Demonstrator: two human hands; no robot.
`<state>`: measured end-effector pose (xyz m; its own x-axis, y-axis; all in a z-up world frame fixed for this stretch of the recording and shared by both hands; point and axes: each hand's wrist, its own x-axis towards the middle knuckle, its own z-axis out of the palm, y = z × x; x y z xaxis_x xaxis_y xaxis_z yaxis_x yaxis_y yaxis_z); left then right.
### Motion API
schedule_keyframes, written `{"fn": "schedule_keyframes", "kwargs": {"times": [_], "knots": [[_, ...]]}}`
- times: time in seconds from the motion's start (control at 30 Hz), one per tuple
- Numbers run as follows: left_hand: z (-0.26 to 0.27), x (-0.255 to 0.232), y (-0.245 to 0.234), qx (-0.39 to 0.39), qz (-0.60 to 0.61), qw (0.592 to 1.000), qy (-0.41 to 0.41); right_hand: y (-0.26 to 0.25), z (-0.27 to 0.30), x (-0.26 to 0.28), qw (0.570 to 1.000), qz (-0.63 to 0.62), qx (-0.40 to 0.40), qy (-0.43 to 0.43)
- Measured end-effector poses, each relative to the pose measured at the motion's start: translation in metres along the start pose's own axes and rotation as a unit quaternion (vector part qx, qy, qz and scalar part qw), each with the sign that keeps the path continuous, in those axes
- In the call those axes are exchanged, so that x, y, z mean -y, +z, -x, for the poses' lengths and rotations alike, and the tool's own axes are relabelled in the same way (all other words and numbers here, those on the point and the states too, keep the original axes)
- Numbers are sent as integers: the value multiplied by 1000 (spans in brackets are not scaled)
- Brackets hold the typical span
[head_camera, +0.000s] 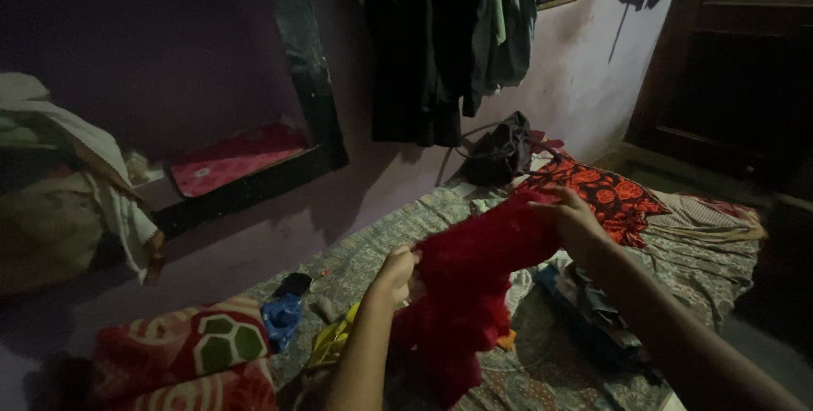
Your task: The person folds several items of clothing, including a red top, a white piece of fabric, and blue trousers, by hand on a bed and stacks them into piles.
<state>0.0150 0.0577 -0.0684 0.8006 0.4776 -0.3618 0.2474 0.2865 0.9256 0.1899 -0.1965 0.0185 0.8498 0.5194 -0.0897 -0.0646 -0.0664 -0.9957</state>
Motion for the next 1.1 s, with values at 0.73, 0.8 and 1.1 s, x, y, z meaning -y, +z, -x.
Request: {"fn": "schedule_keyframes", "kwargs": {"times": [0.73,0.8,1.1], "knots": [[4,-4,106,202,-115,943,237,-16,-16,-61,700,676,73,-220],[0,6,102,204,-166,927,266,-28,-17,-52,774,601,88,-176],[-81,106,84,92,-299,918,243,-39,-43,-3,758,436,139,-465]]}}
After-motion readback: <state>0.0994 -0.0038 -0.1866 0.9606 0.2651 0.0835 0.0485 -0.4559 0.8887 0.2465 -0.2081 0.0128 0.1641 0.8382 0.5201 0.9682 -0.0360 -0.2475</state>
